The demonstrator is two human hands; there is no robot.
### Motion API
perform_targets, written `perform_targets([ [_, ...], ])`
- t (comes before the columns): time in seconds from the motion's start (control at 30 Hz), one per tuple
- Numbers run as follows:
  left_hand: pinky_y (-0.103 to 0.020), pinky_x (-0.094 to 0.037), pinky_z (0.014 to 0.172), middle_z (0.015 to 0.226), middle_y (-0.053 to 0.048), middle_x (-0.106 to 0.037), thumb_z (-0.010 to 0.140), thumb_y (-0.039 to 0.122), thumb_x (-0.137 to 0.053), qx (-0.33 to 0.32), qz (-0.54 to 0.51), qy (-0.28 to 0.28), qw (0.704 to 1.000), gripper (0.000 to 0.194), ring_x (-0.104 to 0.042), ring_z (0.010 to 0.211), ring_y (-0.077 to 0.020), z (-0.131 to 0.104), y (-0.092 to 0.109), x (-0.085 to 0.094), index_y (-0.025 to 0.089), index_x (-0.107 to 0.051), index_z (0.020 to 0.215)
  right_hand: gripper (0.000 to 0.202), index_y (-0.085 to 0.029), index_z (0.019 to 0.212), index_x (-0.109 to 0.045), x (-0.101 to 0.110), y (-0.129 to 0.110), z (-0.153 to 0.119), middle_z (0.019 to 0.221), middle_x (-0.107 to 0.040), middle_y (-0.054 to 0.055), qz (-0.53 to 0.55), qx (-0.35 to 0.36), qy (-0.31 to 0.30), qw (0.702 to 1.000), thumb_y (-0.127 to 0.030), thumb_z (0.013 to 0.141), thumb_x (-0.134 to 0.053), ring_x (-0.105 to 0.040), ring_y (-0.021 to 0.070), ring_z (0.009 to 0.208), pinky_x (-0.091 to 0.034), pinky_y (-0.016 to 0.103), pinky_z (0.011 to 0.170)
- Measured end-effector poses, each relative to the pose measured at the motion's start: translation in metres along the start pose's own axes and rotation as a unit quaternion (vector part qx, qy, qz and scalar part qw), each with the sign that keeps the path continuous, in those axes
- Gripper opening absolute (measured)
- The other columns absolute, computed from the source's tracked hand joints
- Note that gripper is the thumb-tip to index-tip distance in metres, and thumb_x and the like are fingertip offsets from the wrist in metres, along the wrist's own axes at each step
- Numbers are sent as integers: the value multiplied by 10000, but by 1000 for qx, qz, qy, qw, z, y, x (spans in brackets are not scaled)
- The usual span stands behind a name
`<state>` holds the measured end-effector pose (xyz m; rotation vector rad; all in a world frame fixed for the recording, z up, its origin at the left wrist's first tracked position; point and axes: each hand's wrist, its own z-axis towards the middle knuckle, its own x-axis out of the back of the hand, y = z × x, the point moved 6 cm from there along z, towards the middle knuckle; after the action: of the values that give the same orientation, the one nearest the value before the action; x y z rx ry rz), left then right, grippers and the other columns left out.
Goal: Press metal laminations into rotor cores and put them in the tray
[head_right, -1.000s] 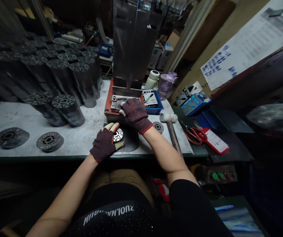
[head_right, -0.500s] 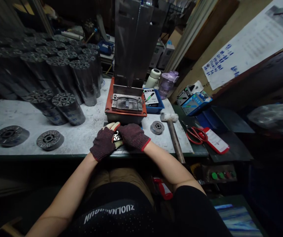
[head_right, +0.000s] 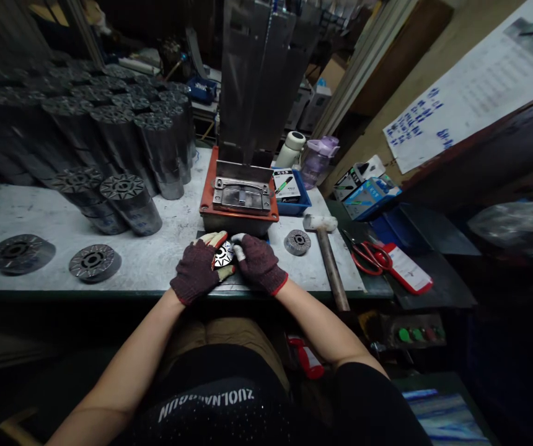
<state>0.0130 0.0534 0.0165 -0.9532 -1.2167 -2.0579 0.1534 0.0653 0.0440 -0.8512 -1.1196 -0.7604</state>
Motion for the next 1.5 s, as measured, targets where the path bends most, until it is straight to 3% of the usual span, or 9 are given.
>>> perform_targets([
  [0.17, -451, -401, 1110, 1446, -126, -557, 784, 428, -751, -3, -3, 4, 1000, 761, -508, 1329, -314, 0, 1, 1, 193, -479, 1455, 305, -141, 1177, -663, 1, -17, 11, 1050, -741, 158, -104, 36, -156, 982, -263, 941, -514, -687, 269, 981, -476, 328, 816],
  [0.33, -457, -418, 1096, 1442, -137, -555, 789, 440, -747, -4, -9, 5, 1000, 730, -516, 1317, -318, 1, 1, 2, 188, -506, 1430, 368, -161, 1296, -604, 20, -25, 22, 1097, -742, 171, -163, 23, -236, 958, -303, 1005, -429, -697, 279, 1008, -465, 323, 774],
  [0.43, -463, -422, 1092, 1445, -135, -554, 784, 434, -753, 2, -9, 8, 1000, 739, -516, 1316, -320, 1, 0, 2, 190, -502, 1434, 361, -165, 1297, -597, 15, -17, 19, 1128, -736, 156, -150, -10, -216, 965, -289, 1010, -418, -695, 267, 1013, -465, 314, 783],
  [0.67, -451, -398, 1122, 1458, -110, -552, 779, 398, -756, -8, -16, 6, 1000, 775, -500, 1340, -307, 0, 1, 0, 203, -461, 1470, 349, -139, 1219, -630, -3, -6, -1, 1154, -725, 136, -48, -29, -59, 997, -251, 1008, -375, -668, 233, 1035, -463, 309, 884],
  [0.87, -455, -405, 1114, 1445, -130, -557, 793, 416, -745, -13, -5, 8, 1000, 752, -505, 1332, -317, 0, 1, 1, 194, -479, 1461, 377, -162, 1282, -612, 8, -18, 11, 1086, -739, 155, -141, -12, -199, 970, -319, 975, -459, -695, 277, 1007, -472, 316, 790],
  [1.0, -441, -424, 1094, 1422, -130, -570, 761, 422, -778, -4, -7, 10, 1000, 773, -533, 1296, -312, 1, 0, 2, 198, -497, 1444, 408, -209, 1354, -573, 14, -26, 22, 1112, -747, 142, -160, -22, -232, 959, -342, 988, -452, -711, 276, 1001, -483, 310, 756],
  [1.13, -443, -457, 1052, 1368, -142, -593, 745, 482, -789, 33, 1, 33, 999, 841, -577, 1224, -316, 1, -2, 7, 203, -466, 1469, 424, -216, 1365, -566, 17, -23, 27, 1090, -754, 120, -138, -69, -193, 969, -410, 1015, -430, -715, 267, 950, -498, 326, 754],
  [1.33, -494, -407, 1110, 1503, -141, -463, 846, 392, -706, -54, 54, 13, 997, 612, -459, 1364, -377, -2, 13, 3, 261, -554, 1424, 522, -120, 1396, -570, 68, -6, 48, 1332, -633, 187, -142, -25, 117, 983, -446, 1001, -473, -527, 331, 1239, -374, 458, 1057],
  [1.5, -505, -398, 1125, 1461, -120, -506, 873, 339, -667, -58, 43, 3, 997, 495, -490, 1336, -347, 1, 12, 0, 290, -614, 1363, 447, -111, 1306, -642, 74, -2, 80, 1237, -665, 171, -154, 0, 41, 987, -386, 982, -503, -527, 318, 1162, -371, 425, 1005],
])
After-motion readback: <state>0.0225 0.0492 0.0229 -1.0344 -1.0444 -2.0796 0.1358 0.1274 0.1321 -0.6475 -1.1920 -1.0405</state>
